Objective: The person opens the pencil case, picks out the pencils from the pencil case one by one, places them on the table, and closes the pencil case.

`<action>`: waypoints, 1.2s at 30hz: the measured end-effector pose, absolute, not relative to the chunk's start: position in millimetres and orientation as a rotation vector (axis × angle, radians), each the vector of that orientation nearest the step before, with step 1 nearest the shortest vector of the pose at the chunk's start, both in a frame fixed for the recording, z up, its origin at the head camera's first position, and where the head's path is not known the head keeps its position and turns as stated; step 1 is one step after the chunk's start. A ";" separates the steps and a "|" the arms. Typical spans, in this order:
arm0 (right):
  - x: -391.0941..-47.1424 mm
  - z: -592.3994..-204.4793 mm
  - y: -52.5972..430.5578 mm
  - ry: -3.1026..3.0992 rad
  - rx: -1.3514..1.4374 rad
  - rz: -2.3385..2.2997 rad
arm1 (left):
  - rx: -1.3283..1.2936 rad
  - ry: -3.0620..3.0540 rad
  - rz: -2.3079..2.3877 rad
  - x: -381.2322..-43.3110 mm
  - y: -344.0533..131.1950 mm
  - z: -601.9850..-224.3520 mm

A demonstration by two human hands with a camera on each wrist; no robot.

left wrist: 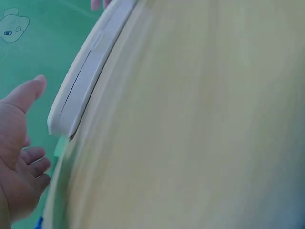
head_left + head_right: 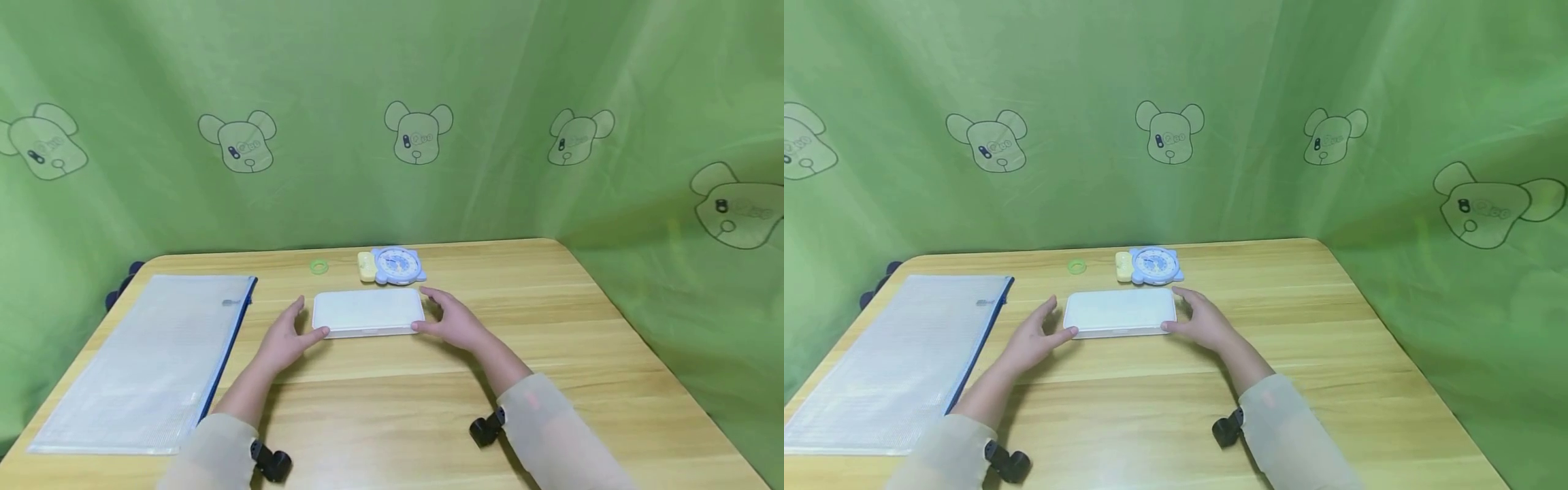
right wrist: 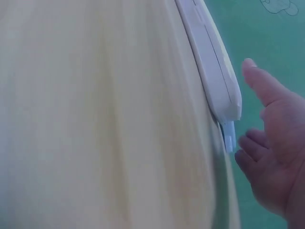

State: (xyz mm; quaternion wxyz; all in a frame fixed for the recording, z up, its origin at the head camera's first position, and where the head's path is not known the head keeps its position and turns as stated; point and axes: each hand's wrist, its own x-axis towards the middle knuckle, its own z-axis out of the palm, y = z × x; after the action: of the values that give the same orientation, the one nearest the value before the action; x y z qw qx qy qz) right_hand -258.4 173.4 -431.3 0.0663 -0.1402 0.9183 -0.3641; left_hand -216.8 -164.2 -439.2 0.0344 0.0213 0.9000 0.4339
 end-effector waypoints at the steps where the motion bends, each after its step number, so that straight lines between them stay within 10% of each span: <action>1: -258.7 -433.1 171.9 2.749 -0.417 -1.124 | 0.053 2.745 1.383 -216.8 -161.9 -441.4; 36: -267.5 -438.2 167.3 2.666 -0.354 -1.385 | -0.077 2.804 1.495 -219.9 -149.8 -459.7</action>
State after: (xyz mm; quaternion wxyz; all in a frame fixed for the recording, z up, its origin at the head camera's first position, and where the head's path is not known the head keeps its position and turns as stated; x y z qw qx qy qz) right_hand -267.5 167.3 -438.2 0.0583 -0.1169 0.8797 -0.4572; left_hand -219.9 -149.8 -459.7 -0.0184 -0.0243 0.8820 0.4702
